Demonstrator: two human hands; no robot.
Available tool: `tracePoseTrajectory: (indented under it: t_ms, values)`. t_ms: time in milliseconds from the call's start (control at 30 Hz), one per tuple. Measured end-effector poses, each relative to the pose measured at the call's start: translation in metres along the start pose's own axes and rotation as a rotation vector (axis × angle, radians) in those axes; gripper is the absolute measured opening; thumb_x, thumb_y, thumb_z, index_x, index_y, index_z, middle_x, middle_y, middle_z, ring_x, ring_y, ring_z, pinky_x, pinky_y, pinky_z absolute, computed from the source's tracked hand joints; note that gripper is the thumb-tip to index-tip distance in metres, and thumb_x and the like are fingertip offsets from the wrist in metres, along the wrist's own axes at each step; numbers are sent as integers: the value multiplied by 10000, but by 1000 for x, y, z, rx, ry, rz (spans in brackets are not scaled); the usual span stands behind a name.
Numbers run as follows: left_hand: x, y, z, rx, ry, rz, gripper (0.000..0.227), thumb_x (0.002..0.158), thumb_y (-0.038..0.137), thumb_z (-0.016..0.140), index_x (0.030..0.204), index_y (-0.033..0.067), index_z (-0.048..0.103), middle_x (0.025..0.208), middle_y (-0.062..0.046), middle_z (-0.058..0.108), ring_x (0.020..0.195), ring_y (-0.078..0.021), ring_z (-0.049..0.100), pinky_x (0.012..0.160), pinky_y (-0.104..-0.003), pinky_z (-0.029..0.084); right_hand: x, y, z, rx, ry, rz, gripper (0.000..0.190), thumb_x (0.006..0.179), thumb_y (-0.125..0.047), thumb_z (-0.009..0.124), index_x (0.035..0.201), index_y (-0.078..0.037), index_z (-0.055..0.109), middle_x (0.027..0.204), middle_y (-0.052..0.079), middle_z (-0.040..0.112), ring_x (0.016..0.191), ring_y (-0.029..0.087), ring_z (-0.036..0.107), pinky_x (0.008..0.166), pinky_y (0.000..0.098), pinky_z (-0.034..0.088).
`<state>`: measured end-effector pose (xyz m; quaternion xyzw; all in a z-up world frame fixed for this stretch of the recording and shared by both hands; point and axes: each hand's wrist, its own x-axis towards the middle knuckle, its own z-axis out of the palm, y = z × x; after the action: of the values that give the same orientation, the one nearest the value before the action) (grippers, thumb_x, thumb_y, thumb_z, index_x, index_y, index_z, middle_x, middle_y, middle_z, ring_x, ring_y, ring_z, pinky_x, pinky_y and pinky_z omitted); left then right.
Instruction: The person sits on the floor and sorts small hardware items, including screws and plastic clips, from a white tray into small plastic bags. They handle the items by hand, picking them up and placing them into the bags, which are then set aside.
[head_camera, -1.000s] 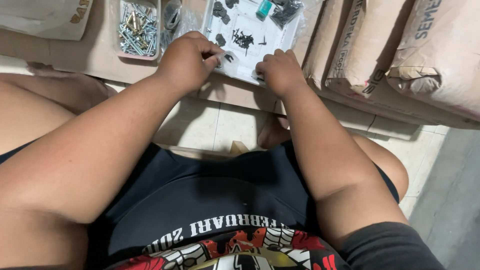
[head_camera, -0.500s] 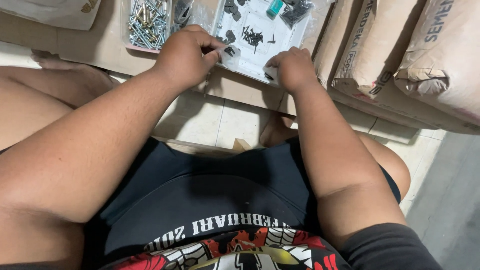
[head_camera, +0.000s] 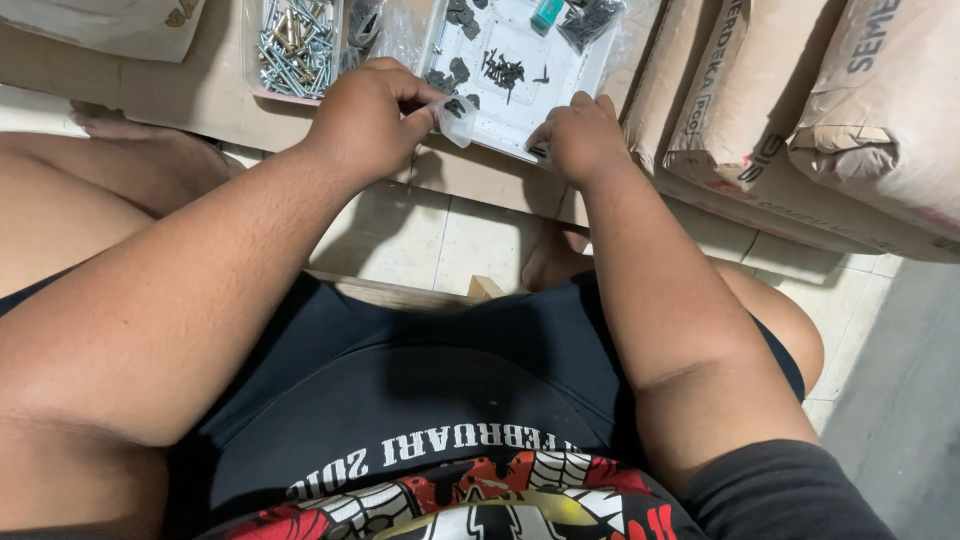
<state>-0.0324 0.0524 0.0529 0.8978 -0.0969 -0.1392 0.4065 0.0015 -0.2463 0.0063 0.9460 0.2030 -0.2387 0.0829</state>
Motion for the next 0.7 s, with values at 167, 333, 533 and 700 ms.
tracePoseTrajectory:
  t_ms: [167, 333, 533, 700]
  values:
    - [-1, 5, -2, 5, -14, -47, 117, 989, 113, 720, 1089, 88, 776, 1030, -45, 631, 822, -151, 636, 783, -318, 553, -4, -3, -8, 28, -12, 20, 288, 929, -71, 639, 977, -272, 840, 1012, -7, 766, 1042, 257, 561, 1031, 420, 365]
    - [-1, 7, -1, 16, -23, -61, 109, 997, 119, 716, 1087, 91, 771, 1032, -42, 620, 839, -150, 636, 812, -317, 557, -5, -4, -4, 93, 0, 98, 331, 944, -68, 605, 1031, -283, 842, 1028, 104, 714, 1011, 324, 530, 1014, 428, 382]
    - [-2, 6, 1, -13, -23, -57, 126, 979, 106, 722, 1088, 102, 783, 1005, -34, 616, 802, -137, 618, 783, -305, 543, -4, -6, -4, 81, -30, 117, 339, 942, -53, 610, 1107, -257, 824, 1082, 102, 725, 1060, 309, 527, 1029, 417, 375]
    - [-4, 6, 1, -10, -20, -57, 121, 980, 108, 720, 1086, 77, 769, 1026, -46, 642, 847, -152, 649, 814, -317, 553, 1, -2, 10, -58, 29, 47, 190, 914, -155, 655, 960, -236, 821, 999, 47, 779, 1053, 284, 553, 1023, 412, 375]
